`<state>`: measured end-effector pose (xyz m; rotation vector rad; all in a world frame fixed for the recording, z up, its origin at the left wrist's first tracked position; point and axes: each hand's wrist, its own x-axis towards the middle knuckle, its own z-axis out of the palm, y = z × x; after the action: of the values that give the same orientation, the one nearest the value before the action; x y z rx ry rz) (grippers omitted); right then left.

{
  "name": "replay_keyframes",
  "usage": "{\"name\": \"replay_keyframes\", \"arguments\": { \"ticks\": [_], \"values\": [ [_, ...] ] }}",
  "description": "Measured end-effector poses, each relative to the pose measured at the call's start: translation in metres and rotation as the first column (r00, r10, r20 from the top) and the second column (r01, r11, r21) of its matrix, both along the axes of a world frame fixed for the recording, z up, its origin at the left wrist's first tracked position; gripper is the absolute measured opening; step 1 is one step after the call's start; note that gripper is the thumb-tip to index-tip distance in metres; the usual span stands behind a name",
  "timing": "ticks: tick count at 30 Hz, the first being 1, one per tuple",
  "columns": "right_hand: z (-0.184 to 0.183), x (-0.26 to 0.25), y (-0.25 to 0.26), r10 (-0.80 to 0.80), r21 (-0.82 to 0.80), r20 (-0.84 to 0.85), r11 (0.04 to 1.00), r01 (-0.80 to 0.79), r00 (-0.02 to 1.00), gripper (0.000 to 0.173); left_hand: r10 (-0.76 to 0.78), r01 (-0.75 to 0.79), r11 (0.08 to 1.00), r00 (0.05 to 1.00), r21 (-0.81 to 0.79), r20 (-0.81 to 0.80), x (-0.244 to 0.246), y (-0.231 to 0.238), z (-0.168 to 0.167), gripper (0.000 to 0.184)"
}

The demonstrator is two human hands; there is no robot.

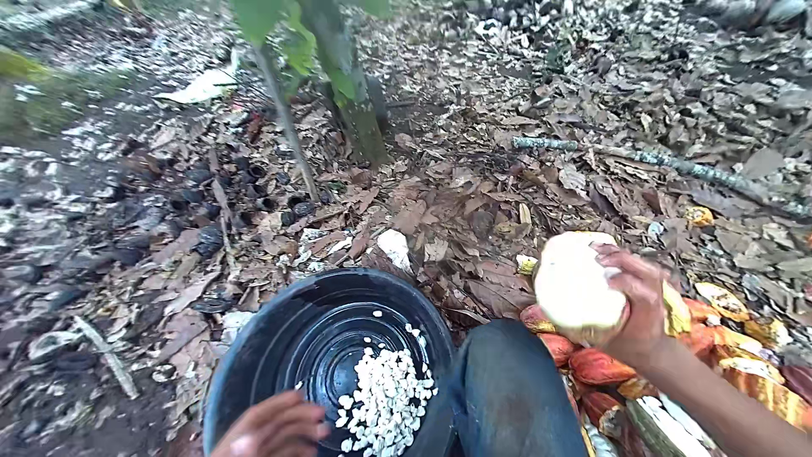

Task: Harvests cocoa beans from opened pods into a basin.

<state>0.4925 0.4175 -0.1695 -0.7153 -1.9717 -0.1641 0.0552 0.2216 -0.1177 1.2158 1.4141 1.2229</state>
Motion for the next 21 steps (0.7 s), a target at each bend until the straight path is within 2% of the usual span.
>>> {"name": "replay_keyframes", "arguments": {
  "ticks": [2, 3, 4, 5, 6, 8, 9, 11, 12, 14, 16, 18, 19, 21],
  "values": [
    [0.033, -0.072, -0.009, 0.302, 0.088, -0.066, 0.951, -0.296, 0.951, 0.02, -0.076, 0.076, 0.996, 0.997, -0.04, -0.009, 0.03, 0.014, 0.0, 0.086],
    [0.042, -0.109, -0.019, 0.431, 0.112, -0.103, 0.901, -0.42, 0.896, 0.014, -0.079, 0.081, 0.996, 0.996, -0.042, 0.038, 0.043, 0.018, -0.001, 0.1],
    [0.046, -0.146, -0.031, 0.519, 0.125, -0.125, 0.854, -0.505, 0.846, 0.014, -0.039, 0.042, 0.999, 0.99, -0.019, 0.136, 0.052, 0.018, 0.002, 0.106],
    [0.045, -0.181, -0.042, 0.563, 0.129, -0.126, 0.826, -0.549, 0.817, 0.012, 0.041, -0.049, 0.999, 0.956, 0.019, 0.29, 0.057, 0.015, 0.007, 0.102],
    [0.041, -0.212, -0.055, 0.581, 0.114, -0.103, 0.814, -0.57, 0.808, 0.01, 0.131, -0.172, 0.984, 0.879, 0.05, 0.459, 0.057, 0.012, 0.012, 0.089],
    [0.027, -0.26, -0.079, 0.603, 0.018, 0.004, 0.798, -0.603, 0.798, 0.011, 0.244, -0.403, 0.908, 0.73, 0.113, 0.639, 0.032, 0.004, 0.008, 0.074],
    [0.019, -0.276, -0.09, 0.62, -0.061, 0.065, 0.785, -0.617, 0.782, 0.015, 0.29, -0.485, 0.866, 0.688, 0.124, 0.665, 0.013, -0.002, 0.002, 0.072],
    [0.004, -0.296, -0.106, 0.676, -0.256, 0.11, 0.727, -0.637, 0.729, 0.031, 0.4, -0.574, 0.813, 0.673, 0.099, 0.622, -0.02, -0.019, -0.009, 0.073],
    [0.0, -0.301, -0.112, 0.723, -0.388, 0.081, 0.657, -0.647, 0.686, 0.041, 0.458, -0.607, 0.791, 0.673, 0.08, 0.58, -0.03, -0.026, -0.012, 0.07],
    [-0.001, -0.31, -0.118, 0.772, -0.592, -0.084, 0.47, -0.655, 0.63, 0.056, 0.568, -0.662, 0.749, 0.667, 0.034, 0.481, -0.038, -0.034, -0.017, 0.075],
    [0.002, -0.318, -0.126, 0.712, -0.709, -0.25, 0.327, -0.625, 0.656, 0.072, 0.626, -0.688, 0.724, 0.683, 0.044, 0.375, -0.035, -0.038, -0.027, 0.094],
    [0.006, -0.327, -0.133, 0.629, -0.82, -0.328, 0.182, -0.543, 0.705, 0.089, 0.615, -0.668, 0.735, 0.729, 0.114, 0.302, -0.026, -0.042, -0.039, 0.111],
    [0.008, -0.331, -0.134, 0.604, -0.858, -0.347, 0.105, -0.503, 0.717, 0.096, 0.606, -0.658, 0.739, 0.743, 0.146, 0.283, -0.021, -0.042, -0.044, 0.112],
    [0.01, -0.336, -0.134, 0.585, -0.886, -0.364, 0.022, -0.462, 0.725, 0.104, 0.602, -0.65, 0.735, 0.756, 0.192, 0.256, -0.015, -0.042, -0.051, 0.109]
  ]
}}
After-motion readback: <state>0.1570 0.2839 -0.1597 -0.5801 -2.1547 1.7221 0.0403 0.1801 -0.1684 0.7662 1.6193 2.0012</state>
